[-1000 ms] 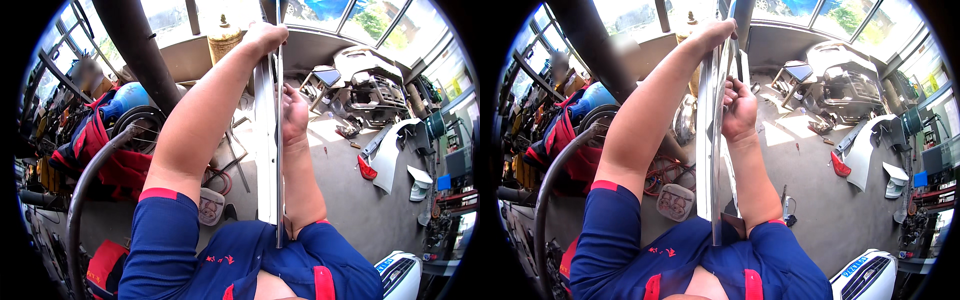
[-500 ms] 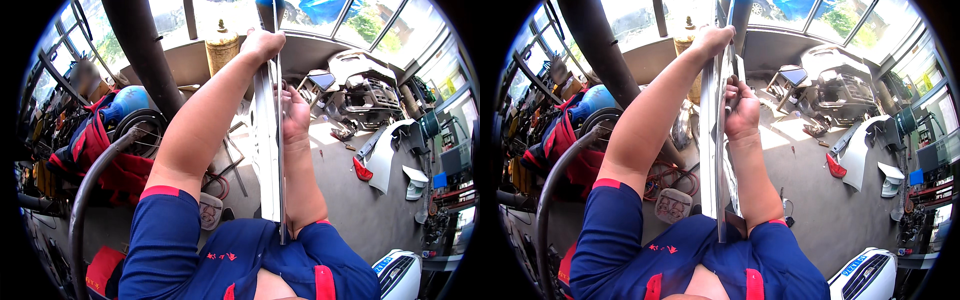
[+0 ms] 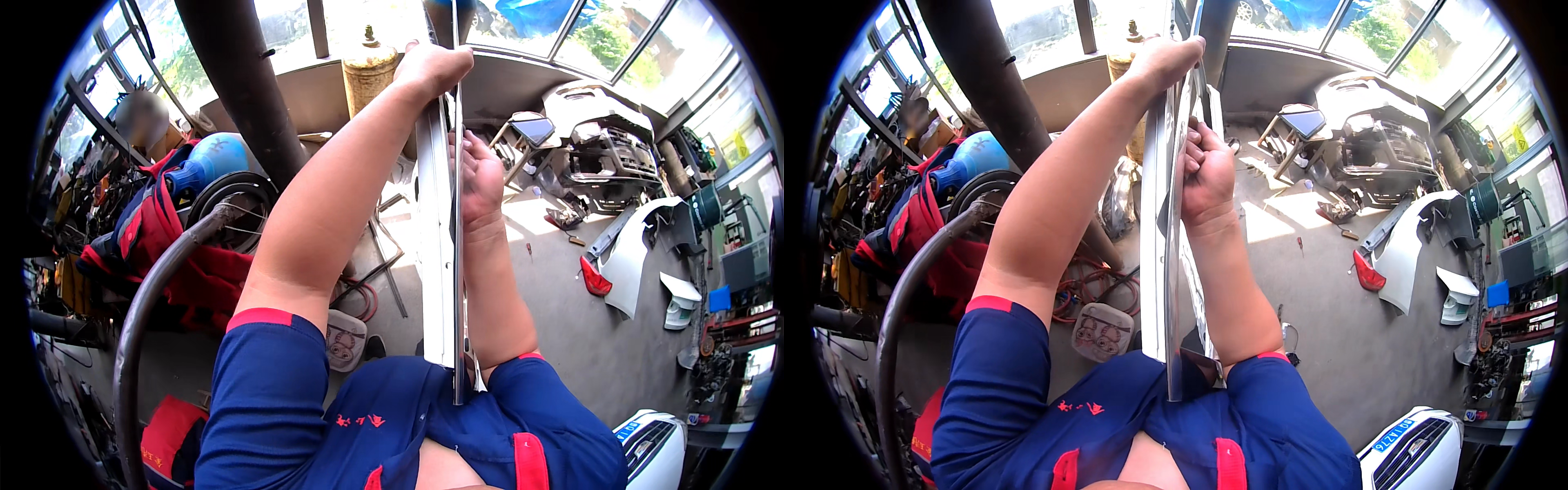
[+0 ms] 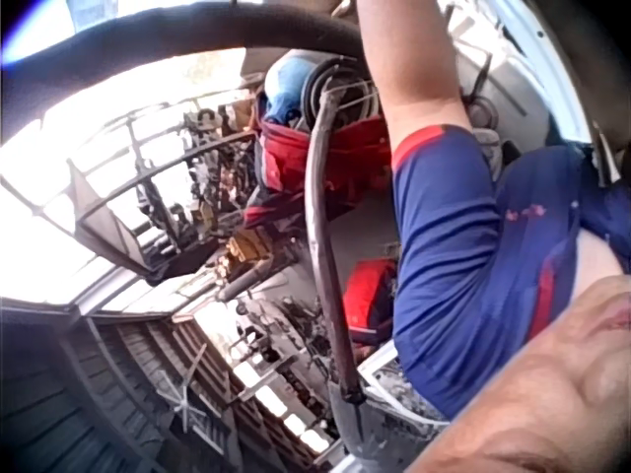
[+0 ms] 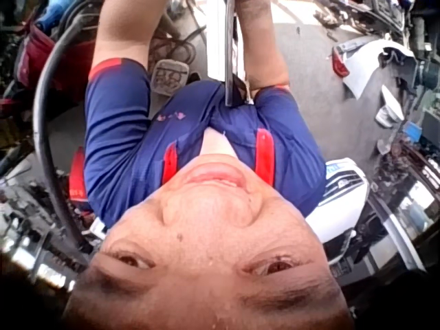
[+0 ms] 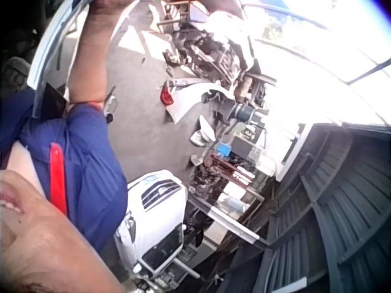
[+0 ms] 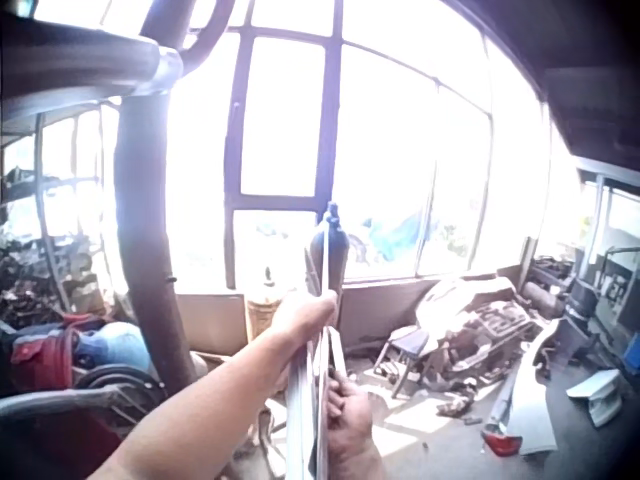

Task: The person removes a rubber weather stripping from a white car door frame using a flathead screwdriver. They then use the screwdriver to scrape and clean the metal channel of the door frame where the seal was attached.

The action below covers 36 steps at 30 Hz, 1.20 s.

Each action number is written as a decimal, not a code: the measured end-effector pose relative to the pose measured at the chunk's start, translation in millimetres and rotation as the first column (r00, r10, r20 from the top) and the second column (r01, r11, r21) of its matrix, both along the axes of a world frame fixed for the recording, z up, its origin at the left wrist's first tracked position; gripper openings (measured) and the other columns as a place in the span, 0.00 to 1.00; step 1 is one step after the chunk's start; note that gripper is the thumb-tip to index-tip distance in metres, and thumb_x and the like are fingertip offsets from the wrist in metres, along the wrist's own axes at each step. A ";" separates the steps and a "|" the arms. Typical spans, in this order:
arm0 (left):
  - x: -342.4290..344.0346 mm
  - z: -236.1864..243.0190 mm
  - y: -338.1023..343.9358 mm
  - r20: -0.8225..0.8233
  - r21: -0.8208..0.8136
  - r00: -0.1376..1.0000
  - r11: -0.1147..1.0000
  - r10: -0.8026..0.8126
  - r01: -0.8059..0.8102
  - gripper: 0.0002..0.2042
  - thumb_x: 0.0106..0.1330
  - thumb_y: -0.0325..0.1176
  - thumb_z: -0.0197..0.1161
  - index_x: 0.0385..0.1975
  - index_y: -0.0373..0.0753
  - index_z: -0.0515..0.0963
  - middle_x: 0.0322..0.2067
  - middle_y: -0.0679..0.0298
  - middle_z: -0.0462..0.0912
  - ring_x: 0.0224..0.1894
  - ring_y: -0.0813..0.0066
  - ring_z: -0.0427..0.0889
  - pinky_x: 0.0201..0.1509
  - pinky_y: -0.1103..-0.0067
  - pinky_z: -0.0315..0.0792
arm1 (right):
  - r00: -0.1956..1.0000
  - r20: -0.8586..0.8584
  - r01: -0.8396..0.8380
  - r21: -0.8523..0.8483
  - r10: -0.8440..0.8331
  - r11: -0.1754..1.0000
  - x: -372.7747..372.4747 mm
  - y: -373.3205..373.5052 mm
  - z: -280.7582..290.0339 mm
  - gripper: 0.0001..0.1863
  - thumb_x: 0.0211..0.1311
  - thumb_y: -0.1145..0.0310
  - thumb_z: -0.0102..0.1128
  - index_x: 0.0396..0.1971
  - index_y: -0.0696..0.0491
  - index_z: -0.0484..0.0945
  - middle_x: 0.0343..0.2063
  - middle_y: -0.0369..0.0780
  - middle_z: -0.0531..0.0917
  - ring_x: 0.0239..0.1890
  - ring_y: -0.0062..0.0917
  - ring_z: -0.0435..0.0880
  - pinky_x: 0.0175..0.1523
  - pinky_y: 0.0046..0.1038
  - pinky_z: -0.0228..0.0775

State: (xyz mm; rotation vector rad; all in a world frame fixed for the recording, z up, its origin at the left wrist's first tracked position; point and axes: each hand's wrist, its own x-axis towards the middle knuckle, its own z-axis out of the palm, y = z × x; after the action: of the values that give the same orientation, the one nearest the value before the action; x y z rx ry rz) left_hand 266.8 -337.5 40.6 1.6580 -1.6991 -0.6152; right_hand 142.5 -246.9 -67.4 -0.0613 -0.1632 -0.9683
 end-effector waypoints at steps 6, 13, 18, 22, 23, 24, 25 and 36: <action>3.0 -6.2 -4.2 -0.115 -0.020 0.989 0.995 0.098 -0.101 0.30 0.59 0.50 0.49 0.42 0.25 0.83 0.44 0.37 0.84 0.54 0.49 0.83 0.64 0.73 0.70 | 0.936 -0.303 0.219 0.094 -0.181 0.971 13.1 15.0 21.1 0.11 0.81 0.65 0.40 0.39 0.55 0.68 0.23 0.28 0.67 0.17 0.09 0.62 0.21 0.11 0.63; 2.9 -7.0 -12.5 -0.027 -0.065 0.998 0.996 0.062 -0.064 0.26 0.61 0.46 0.52 0.43 0.25 0.83 0.45 0.47 0.87 0.45 0.57 0.87 0.53 0.73 0.77 | 0.999 -0.029 0.045 0.060 -0.044 0.997 6.8 14.0 13.4 0.11 0.81 0.65 0.41 0.37 0.54 0.67 0.22 0.28 0.65 0.18 0.09 0.62 0.22 0.12 0.63; 11.2 -21.4 -31.7 -0.047 -0.145 0.999 0.989 0.004 -0.011 0.23 0.61 0.50 0.50 0.28 0.35 0.83 0.31 0.51 0.86 0.39 0.55 0.84 0.48 0.65 0.73 | 0.997 -0.041 0.065 0.051 -0.063 0.997 9.9 18.0 12.3 0.10 0.81 0.65 0.40 0.38 0.53 0.67 0.21 0.28 0.64 0.18 0.10 0.62 0.22 0.12 0.63; 6.9 -19.6 -32.6 -0.007 -0.152 0.999 0.988 -0.036 0.034 0.23 0.61 0.50 0.50 0.30 0.34 0.83 0.30 0.51 0.86 0.38 0.56 0.84 0.48 0.67 0.73 | 0.997 0.033 0.066 0.006 -0.066 0.998 6.8 23.4 7.0 0.10 0.81 0.65 0.40 0.39 0.53 0.67 0.21 0.28 0.65 0.19 0.10 0.63 0.22 0.13 0.64; 5.0 -18.8 -31.7 -0.065 -0.136 0.998 0.991 -0.021 0.012 0.23 0.62 0.50 0.51 0.30 0.34 0.83 0.30 0.51 0.86 0.38 0.57 0.84 0.47 0.67 0.73 | 0.997 0.034 0.069 0.058 -0.072 0.996 6.1 24.7 6.6 0.10 0.81 0.65 0.40 0.38 0.53 0.67 0.22 0.29 0.65 0.20 0.10 0.63 0.23 0.13 0.64; 6.0 -20.3 -32.6 -0.123 -0.122 0.992 0.992 -0.001 -0.014 0.23 0.62 0.50 0.52 0.30 0.33 0.83 0.30 0.52 0.85 0.37 0.58 0.83 0.47 0.67 0.73 | 0.997 0.036 0.070 0.108 -0.074 0.992 6.8 26.9 7.4 0.10 0.81 0.64 0.40 0.38 0.53 0.67 0.23 0.29 0.66 0.20 0.10 0.64 0.23 0.13 0.64; 7.4 -22.4 -33.0 -0.123 -0.119 0.992 0.993 0.002 -0.017 0.23 0.62 0.50 0.52 0.30 0.33 0.83 0.30 0.52 0.85 0.37 0.58 0.83 0.47 0.67 0.73 | 0.995 0.085 0.043 0.091 -0.051 0.995 6.2 27.5 2.6 0.10 0.82 0.64 0.39 0.39 0.53 0.67 0.25 0.30 0.67 0.21 0.11 0.65 0.24 0.14 0.65; 8.2 -22.4 -28.3 -0.189 -0.135 0.982 0.990 0.003 -0.029 0.23 0.61 0.49 0.53 0.32 0.33 0.83 0.32 0.49 0.85 0.39 0.57 0.83 0.47 0.66 0.74 | 0.998 0.035 0.046 0.189 -0.054 0.981 -0.5 33.2 -2.7 0.11 0.81 0.64 0.39 0.38 0.52 0.66 0.25 0.30 0.66 0.21 0.12 0.65 0.26 0.15 0.67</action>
State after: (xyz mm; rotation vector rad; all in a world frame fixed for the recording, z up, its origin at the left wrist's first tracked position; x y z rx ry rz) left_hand 275.1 -365.8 18.3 1.4676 -1.5546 -0.6130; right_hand 142.0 -213.7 -70.1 0.1280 -0.1069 -1.0317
